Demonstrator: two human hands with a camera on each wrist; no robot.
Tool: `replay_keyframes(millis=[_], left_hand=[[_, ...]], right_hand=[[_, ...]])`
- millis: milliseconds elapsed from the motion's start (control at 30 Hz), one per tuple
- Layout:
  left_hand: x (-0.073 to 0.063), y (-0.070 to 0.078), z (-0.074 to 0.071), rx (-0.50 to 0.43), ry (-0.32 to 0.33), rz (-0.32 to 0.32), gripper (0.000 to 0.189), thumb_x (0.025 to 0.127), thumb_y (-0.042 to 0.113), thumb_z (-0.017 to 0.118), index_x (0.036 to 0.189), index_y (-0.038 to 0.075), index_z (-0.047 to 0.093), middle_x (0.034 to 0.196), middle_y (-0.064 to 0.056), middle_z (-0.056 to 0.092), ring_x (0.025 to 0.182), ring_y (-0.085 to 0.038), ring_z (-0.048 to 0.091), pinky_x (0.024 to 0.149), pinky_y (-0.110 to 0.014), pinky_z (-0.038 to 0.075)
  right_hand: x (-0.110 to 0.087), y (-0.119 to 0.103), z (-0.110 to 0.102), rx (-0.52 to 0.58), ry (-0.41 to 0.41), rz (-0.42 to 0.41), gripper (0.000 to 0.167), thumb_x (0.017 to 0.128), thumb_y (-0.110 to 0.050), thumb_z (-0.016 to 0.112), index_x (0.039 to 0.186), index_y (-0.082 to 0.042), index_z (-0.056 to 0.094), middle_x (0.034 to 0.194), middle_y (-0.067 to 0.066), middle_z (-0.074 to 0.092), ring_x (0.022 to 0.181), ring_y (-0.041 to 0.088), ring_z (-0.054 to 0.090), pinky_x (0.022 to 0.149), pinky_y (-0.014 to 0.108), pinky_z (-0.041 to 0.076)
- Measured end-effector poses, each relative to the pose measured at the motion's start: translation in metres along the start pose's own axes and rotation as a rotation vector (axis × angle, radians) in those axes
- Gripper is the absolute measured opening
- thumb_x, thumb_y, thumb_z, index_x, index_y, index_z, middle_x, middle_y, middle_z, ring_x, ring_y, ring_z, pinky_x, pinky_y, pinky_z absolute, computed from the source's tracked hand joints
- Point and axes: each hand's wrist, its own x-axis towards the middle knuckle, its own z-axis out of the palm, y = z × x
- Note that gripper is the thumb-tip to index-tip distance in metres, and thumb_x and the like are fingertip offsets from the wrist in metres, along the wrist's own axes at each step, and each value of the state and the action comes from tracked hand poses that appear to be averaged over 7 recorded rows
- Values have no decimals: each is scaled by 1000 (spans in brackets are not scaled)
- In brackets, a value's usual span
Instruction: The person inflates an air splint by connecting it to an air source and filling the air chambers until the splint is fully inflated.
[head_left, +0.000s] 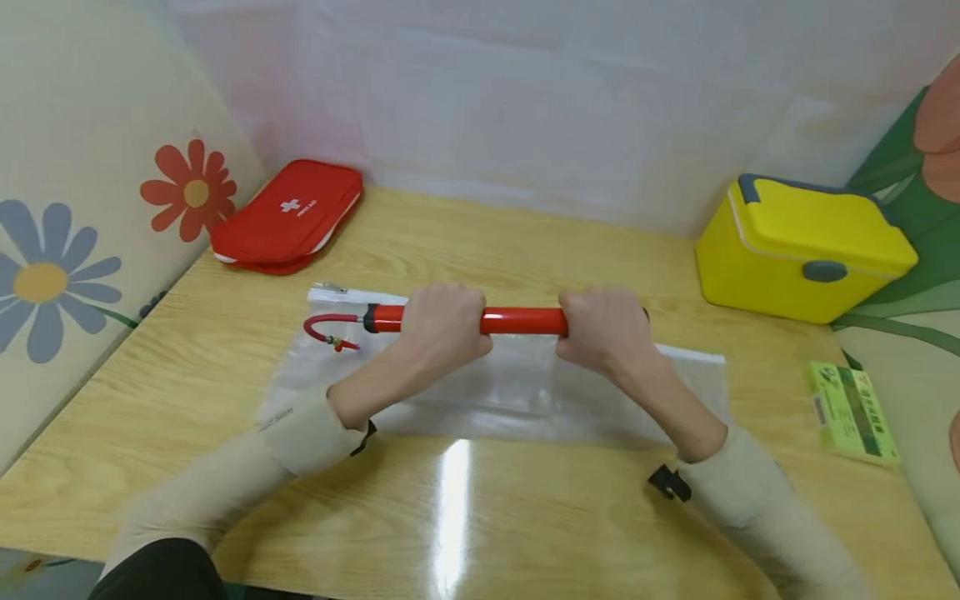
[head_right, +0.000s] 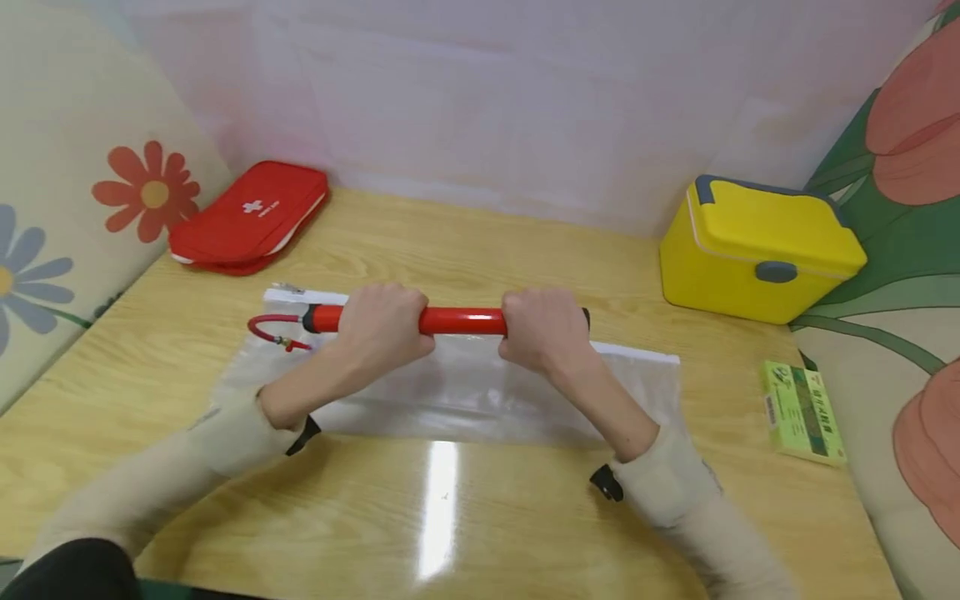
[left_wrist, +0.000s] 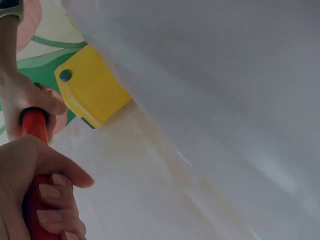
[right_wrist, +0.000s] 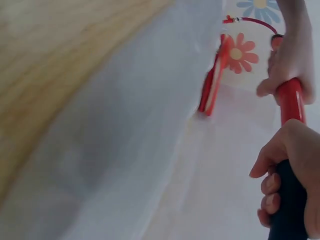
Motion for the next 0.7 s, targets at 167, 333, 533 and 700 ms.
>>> replay_keyframes(millis=[167, 333, 533, 700], left_hand=[[-6, -3, 0, 31, 0, 96, 22, 71, 16, 67, 58, 14, 50, 51, 3, 36, 46, -16, 38, 38, -33, 36], [-12, -20, -4, 23, -57, 149, 12, 75, 17, 67, 71, 10, 59, 55, 0, 49, 48, -17, 45, 42, -34, 43], [-14, -43, -9, 31, -82, 104, 11, 75, 18, 69, 76, 9, 63, 58, -2, 52, 50, -20, 48, 46, -36, 44], [-14, -36, -5, 57, -66, 136, 11, 75, 18, 70, 74, 8, 64, 56, -2, 53, 49, -20, 48, 46, -35, 45]], right_hand=[[-11, 10, 7, 25, 11, -33, 17, 66, -16, 67, 66, -14, 50, 51, -4, 42, 44, 15, 41, 42, 32, 36], [-41, 45, 9, 80, 38, -37, 21, 68, -15, 69, 69, -13, 49, 54, -4, 43, 46, 14, 39, 41, 30, 31], [-66, 81, 18, 60, 183, -25, 22, 65, -13, 71, 69, -11, 49, 52, -4, 39, 44, 13, 32, 40, 29, 24], [-62, 70, 28, 49, 202, -35, 19, 66, -16, 70, 65, -12, 52, 50, -4, 42, 42, 12, 34, 38, 30, 27]])
